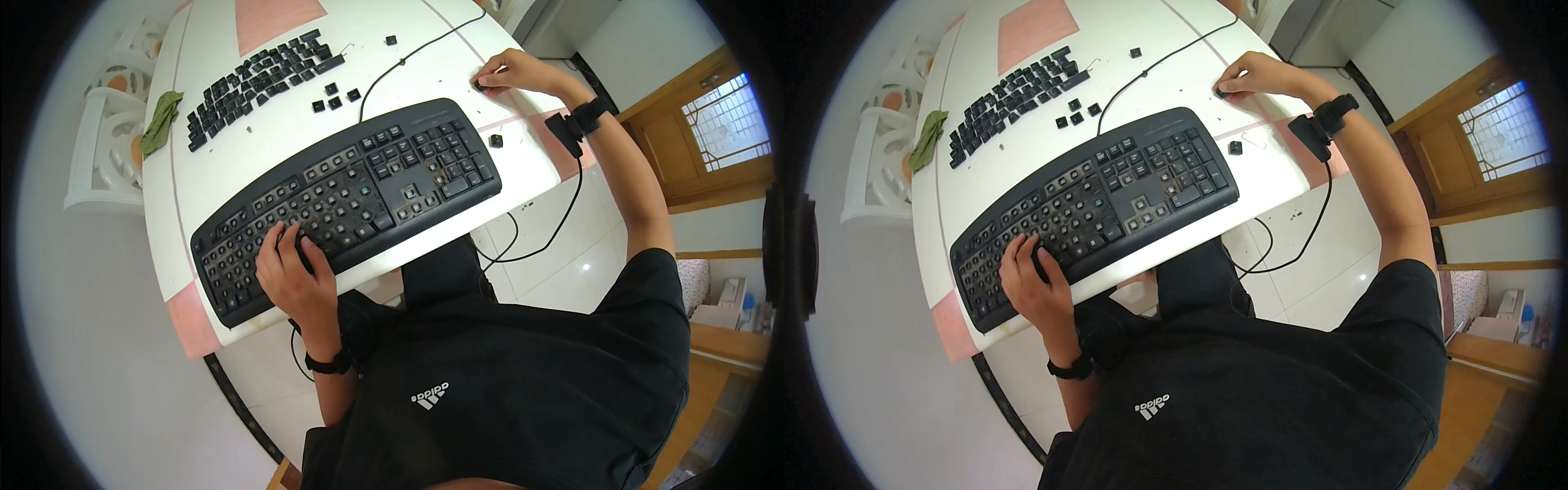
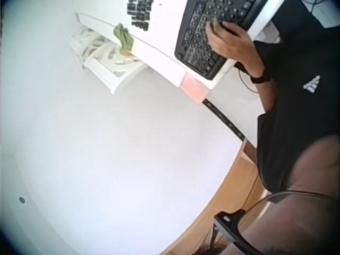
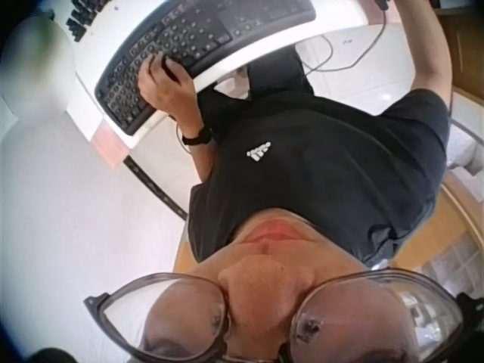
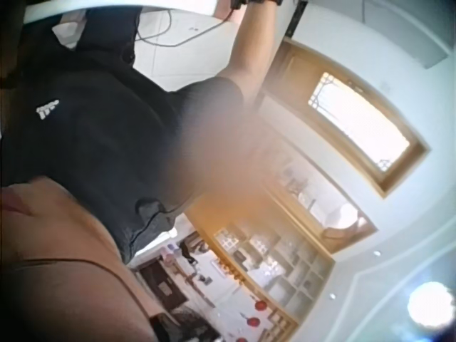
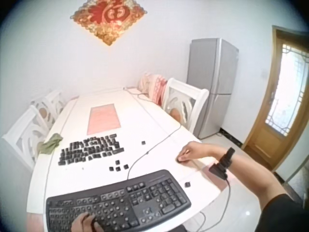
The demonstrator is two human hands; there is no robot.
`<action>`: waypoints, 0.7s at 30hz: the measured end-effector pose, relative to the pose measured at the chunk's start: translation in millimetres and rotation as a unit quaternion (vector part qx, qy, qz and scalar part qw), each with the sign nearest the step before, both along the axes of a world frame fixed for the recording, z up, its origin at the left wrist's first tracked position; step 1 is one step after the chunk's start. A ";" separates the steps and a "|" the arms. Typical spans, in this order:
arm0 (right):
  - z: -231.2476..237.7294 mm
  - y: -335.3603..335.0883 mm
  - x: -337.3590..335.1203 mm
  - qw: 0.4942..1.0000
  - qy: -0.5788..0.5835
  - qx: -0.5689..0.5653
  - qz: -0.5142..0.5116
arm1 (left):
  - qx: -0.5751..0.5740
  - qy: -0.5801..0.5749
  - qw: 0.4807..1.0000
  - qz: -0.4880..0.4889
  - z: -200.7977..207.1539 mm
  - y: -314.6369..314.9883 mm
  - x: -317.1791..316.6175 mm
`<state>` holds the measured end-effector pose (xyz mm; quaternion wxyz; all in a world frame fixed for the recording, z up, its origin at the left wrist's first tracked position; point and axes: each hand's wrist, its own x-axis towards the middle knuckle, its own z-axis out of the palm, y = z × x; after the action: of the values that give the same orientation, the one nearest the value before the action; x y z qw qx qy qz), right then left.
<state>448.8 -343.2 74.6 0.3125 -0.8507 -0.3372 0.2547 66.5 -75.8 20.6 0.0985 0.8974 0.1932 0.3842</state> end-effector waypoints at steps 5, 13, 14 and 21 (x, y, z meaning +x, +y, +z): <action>2.1 -3.3 5.0 0.999 -0.020 -0.024 -0.043 | 0.001 0.002 1.000 0.002 1.1 -0.8 -0.5; 0.3 -12.6 10.5 0.997 -0.025 -0.017 -0.078 | 0.002 0.008 1.000 -0.001 0.6 -0.5 -0.5; 0.5 -13.0 10.2 0.997 -0.025 -0.012 -0.077 | -0.001 0.008 1.000 -0.002 0.9 -0.7 -0.7; -2.3 -13.3 9.7 0.996 -0.039 -0.029 -0.076 | 0.012 0.004 1.000 -0.003 -1.0 0.7 -0.8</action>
<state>458.5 -356.6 72.3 0.2930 -0.8918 -0.2763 0.2061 65.8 -75.2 19.6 0.0882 0.9009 0.1860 0.3822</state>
